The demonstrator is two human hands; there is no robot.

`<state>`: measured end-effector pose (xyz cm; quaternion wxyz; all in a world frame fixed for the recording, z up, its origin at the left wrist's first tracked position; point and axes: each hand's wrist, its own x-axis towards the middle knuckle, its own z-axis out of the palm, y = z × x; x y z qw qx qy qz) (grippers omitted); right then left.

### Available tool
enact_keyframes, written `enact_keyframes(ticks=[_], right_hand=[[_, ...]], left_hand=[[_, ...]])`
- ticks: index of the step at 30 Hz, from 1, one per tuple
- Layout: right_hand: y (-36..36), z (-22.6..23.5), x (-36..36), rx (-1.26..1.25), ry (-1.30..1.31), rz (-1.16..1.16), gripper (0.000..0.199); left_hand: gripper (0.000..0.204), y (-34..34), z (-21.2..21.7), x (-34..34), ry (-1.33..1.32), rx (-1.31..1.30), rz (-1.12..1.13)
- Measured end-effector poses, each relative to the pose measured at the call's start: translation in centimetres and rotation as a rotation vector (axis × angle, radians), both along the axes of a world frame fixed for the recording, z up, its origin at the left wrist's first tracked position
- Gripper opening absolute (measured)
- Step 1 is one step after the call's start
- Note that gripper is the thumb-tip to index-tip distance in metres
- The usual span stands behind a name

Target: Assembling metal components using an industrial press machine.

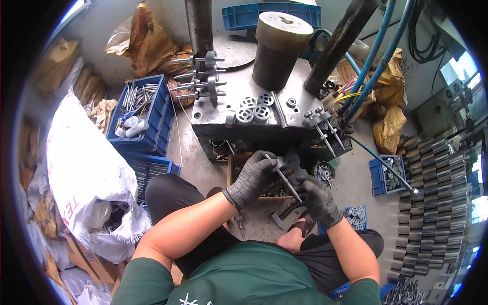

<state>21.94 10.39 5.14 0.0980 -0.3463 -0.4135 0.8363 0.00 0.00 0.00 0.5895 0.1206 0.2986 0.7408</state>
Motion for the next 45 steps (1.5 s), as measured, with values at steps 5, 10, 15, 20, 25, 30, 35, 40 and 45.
enact_keyframes(ticks=[5,10,15,20,25,30,35,40,45], right_hand=[[0.3,1.3,1.2,0.294,0.005,-0.099,0.031],[1.3,3.3,-1.0,0.388,-0.031,-0.064,0.027],[2.4,-0.4,-4.0,0.048,0.177,-0.101,0.045],[5.1,-11.7,-6.6,0.592,-0.144,0.157,0.036],[4.8,-13.7,-8.7,0.856,-0.125,0.327,0.036],[4.3,-15.0,-9.4,0.820,-0.125,0.368,0.035],[4.2,-16.3,-8.5,0.780,-0.150,0.395,0.035],[4.1,-16.8,-8.5,0.759,-0.151,0.420,0.034],[3.8,-17.1,-9.5,0.742,-0.130,0.445,0.034]], left_hand=[[0.056,-1.3,3.4,-0.2,0.489,-0.197,-0.079],[0.050,-3.1,3.1,-0.6,0.988,-0.048,-0.372],[0.043,-4.4,5.8,-0.2,0.568,-0.228,-0.490],[0.038,-3.8,7.1,-0.5,0.132,-0.141,-0.313],[0.044,-4.1,8.3,-0.6,-0.084,-0.071,-0.188],[0.045,-5.5,10.5,-1.2,-0.301,0.118,-0.278],[0.056,-5.7,12.3,-1.2,-0.330,0.091,-0.314],[0.055,-5.9,12.6,-1.7,-0.442,0.077,-0.315],[0.054,-6.0,12.0,-1.9,-0.546,0.231,-0.314]])
